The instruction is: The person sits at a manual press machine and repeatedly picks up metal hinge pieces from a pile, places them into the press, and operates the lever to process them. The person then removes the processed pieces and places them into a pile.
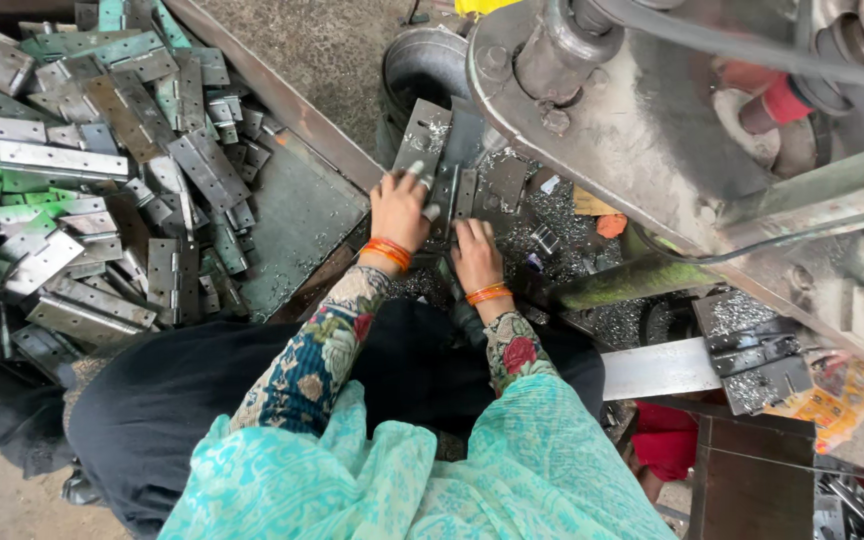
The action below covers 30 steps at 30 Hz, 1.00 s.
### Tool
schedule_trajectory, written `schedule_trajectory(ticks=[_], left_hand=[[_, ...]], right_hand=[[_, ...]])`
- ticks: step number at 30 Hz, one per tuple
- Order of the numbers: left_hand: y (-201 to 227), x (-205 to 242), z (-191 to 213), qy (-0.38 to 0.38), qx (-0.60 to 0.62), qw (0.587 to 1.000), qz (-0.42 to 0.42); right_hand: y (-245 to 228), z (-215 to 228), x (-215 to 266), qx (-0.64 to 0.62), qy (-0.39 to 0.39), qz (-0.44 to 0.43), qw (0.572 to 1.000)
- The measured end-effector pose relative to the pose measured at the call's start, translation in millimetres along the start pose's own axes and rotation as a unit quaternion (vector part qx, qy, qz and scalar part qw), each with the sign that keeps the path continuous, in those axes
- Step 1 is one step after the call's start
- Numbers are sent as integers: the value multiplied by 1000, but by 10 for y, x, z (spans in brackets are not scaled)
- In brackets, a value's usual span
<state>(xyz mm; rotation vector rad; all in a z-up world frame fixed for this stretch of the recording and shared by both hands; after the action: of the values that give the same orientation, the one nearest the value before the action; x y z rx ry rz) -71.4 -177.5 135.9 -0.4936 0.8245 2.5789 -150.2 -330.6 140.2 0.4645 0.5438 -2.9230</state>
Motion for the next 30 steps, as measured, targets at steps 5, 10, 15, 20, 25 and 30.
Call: schedule_trajectory(ticks=[5,10,15,20,25,30], left_hand=[[120,268,-200,-119,-107,982,-96],[89,115,-379,-140,-168,968,-125],[63,18,-447,-218,-156,958,-101],[20,146,-336,-132,-174,970,-111],[78,87,-475,-122,-166,975,-89],[133,-177,-600,-152,-181,969,-73]], right_hand=[[-63,77,117,-63,-21,21,998],[20,99,730,-13,-186,-110,976],[-42,-429,1427,9,-223,-244,944],[-53,-662,1573,-27,-213,-270,938],[40,-235,1195,4,-261,-246,934],[68,-104,1001,31,-292,-258,920]])
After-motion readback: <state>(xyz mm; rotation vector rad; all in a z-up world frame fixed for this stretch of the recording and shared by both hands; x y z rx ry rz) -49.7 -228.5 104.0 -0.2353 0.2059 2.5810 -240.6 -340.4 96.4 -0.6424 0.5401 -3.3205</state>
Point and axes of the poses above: each hand's wrist, its own x-axis away from the middle knuckle, its own z-axis out of the back of the hand, y = z × x, the point moved 3 cm from there along -x, towards the middle knuckle, and after that the axes turned 2 degrees about -x, right-handed, at the moved point
